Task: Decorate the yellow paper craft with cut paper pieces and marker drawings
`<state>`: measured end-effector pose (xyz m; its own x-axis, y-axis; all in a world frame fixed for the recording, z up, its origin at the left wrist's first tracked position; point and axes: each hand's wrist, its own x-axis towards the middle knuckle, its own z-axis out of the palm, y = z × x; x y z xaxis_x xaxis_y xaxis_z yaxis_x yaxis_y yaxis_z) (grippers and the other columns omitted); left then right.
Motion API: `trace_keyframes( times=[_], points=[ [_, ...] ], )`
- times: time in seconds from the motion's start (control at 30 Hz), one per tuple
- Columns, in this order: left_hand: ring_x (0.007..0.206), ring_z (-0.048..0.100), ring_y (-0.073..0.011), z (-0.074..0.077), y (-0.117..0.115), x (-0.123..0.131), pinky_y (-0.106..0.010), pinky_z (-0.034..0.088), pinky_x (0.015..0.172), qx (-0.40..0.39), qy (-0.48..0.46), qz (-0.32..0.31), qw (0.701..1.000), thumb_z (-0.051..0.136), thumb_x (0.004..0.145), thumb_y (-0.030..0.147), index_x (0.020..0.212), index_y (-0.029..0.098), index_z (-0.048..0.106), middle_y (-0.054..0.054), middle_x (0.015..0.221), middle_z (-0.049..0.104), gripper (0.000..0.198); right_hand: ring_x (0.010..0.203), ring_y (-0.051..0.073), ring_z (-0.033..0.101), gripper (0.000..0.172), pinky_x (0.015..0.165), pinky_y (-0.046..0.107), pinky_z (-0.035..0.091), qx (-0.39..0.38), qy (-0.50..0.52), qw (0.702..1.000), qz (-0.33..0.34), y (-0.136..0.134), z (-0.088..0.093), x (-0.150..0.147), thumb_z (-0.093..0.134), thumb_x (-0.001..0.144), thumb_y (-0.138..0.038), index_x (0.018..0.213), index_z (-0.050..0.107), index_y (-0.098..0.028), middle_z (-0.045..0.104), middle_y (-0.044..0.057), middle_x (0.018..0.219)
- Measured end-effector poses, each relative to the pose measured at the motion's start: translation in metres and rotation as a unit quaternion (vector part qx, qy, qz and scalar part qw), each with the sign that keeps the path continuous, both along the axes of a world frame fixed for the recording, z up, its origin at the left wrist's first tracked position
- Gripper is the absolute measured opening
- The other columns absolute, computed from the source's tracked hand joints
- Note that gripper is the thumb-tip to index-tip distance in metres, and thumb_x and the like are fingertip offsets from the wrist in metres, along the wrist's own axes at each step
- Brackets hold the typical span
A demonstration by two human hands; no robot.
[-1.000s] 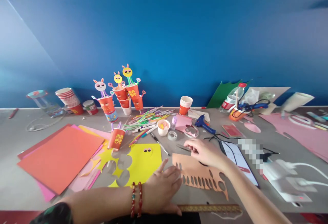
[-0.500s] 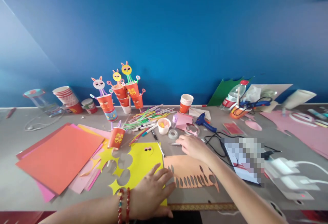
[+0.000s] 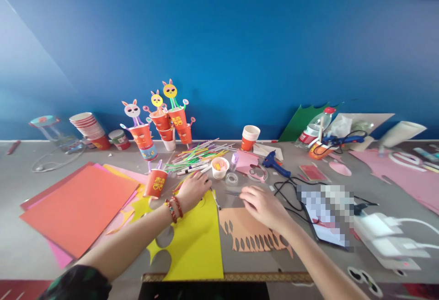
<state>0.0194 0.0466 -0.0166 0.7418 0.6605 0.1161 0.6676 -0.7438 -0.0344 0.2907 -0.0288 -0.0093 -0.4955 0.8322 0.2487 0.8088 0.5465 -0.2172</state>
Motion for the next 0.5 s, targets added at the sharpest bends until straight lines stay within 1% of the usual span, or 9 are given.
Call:
trace_keyframes(
  times=[0.07, 0.13, 0.23, 0.3, 0.33, 0.4, 0.43, 0.47, 0.5],
  points=[
    [0.111, 0.057, -0.0287, 0.0, 0.004, 0.001, -0.042, 0.047, 0.094, -0.001, 0.006, -0.002, 1.0, 0.067, 0.087, 0.017, 0.102, 0.018, 0.063, -0.011, 0.113, 0.063, 0.015, 0.099, 0.024, 0.067, 0.029, 0.085, 0.035, 0.053, 0.002, 0.019, 1.0, 0.004, -0.004, -0.002, 0.001, 0.046, 0.093, -0.01, 0.101, 0.072, -0.02, 0.072, 0.011, 0.106],
    [0.109, 0.057, -0.028, 0.0, 0.005, 0.002, -0.042, 0.047, 0.093, -0.002, 0.007, -0.008, 1.0, 0.062, 0.09, 0.014, 0.098, 0.018, 0.064, -0.011, 0.111, 0.063, 0.009, 0.098, 0.024, 0.067, 0.03, 0.084, 0.035, 0.054, 0.002, 0.027, 1.0, 0.004, -0.008, -0.004, 0.003, 0.045, 0.093, -0.012, 0.1, 0.072, -0.021, 0.073, 0.01, 0.105],
    [0.109, 0.056, -0.028, 0.005, 0.002, 0.003, -0.043, 0.046, 0.095, -0.003, 0.001, -0.026, 1.0, 0.055, 0.093, 0.012, 0.097, 0.016, 0.064, -0.012, 0.108, 0.064, 0.011, 0.1, 0.025, 0.068, 0.03, 0.085, 0.036, 0.055, -0.002, 0.042, 0.999, -0.002, -0.012, -0.006, 0.004, 0.044, 0.093, -0.012, 0.102, 0.072, -0.02, 0.073, 0.011, 0.107],
    [0.106, 0.057, -0.0266, 0.011, -0.005, 0.005, -0.042, 0.046, 0.095, -0.003, -0.007, -0.036, 0.999, 0.05, 0.095, 0.012, 0.1, 0.017, 0.064, -0.011, 0.105, 0.065, 0.015, 0.101, 0.025, 0.068, 0.028, 0.086, 0.037, 0.055, -0.015, 0.074, 0.997, -0.018, -0.016, -0.007, 0.003, 0.047, 0.093, -0.014, 0.106, 0.071, -0.02, 0.073, 0.012, 0.11],
    [0.104, 0.058, -0.0254, 0.014, -0.011, 0.008, -0.04, 0.046, 0.093, -0.006, -0.016, -0.041, 0.999, 0.047, 0.097, 0.013, 0.101, 0.018, 0.063, -0.01, 0.104, 0.066, 0.017, 0.101, 0.026, 0.069, 0.027, 0.086, 0.038, 0.056, -0.035, 0.103, 0.994, -0.024, -0.017, -0.008, 0.001, 0.049, 0.093, -0.018, 0.111, 0.069, -0.02, 0.073, 0.012, 0.111],
    [0.098, 0.061, -0.0232, 0.021, -0.025, 0.015, -0.037, 0.049, 0.088, -0.02, -0.058, -0.051, 0.997, 0.043, 0.1, 0.016, 0.104, 0.019, 0.062, -0.008, 0.1, 0.066, 0.02, 0.097, 0.025, 0.07, 0.029, 0.084, 0.037, 0.057, -0.099, 0.198, 0.975, -0.017, -0.021, -0.008, -0.006, 0.057, 0.092, -0.027, 0.119, 0.065, -0.021, 0.073, 0.012, 0.108],
    [0.095, 0.062, -0.0224, 0.024, -0.033, 0.019, -0.035, 0.05, 0.085, -0.032, -0.087, -0.061, 0.994, 0.041, 0.101, 0.018, 0.105, 0.019, 0.062, -0.007, 0.099, 0.067, 0.021, 0.094, 0.025, 0.071, 0.032, 0.082, 0.036, 0.058, -0.137, 0.259, 0.956, -0.01, -0.023, -0.007, -0.01, 0.06, 0.092, -0.032, 0.122, 0.063, -0.02, 0.073, 0.011, 0.106],
    [0.092, 0.063, -0.0213, 0.028, -0.041, 0.024, -0.034, 0.052, 0.083, -0.042, -0.111, -0.071, 0.99, 0.039, 0.102, 0.02, 0.105, 0.019, 0.061, -0.007, 0.098, 0.066, 0.022, 0.09, 0.024, 0.071, 0.034, 0.08, 0.035, 0.059, -0.171, 0.323, 0.931, -0.004, -0.025, -0.006, -0.015, 0.061, 0.092, -0.037, 0.121, 0.061, -0.02, 0.073, 0.011, 0.103],
    [0.089, 0.064, -0.0203, 0.03, -0.048, 0.029, -0.032, 0.053, 0.08, -0.053, -0.13, -0.078, 0.987, 0.039, 0.103, 0.023, 0.106, 0.019, 0.061, -0.007, 0.098, 0.066, 0.023, 0.086, 0.023, 0.071, 0.033, 0.076, 0.034, 0.059, -0.194, 0.381, 0.904, -0.006, -0.026, -0.005, -0.02, 0.061, 0.092, -0.041, 0.117, 0.061, -0.019, 0.073, 0.01, 0.1]
  ],
)
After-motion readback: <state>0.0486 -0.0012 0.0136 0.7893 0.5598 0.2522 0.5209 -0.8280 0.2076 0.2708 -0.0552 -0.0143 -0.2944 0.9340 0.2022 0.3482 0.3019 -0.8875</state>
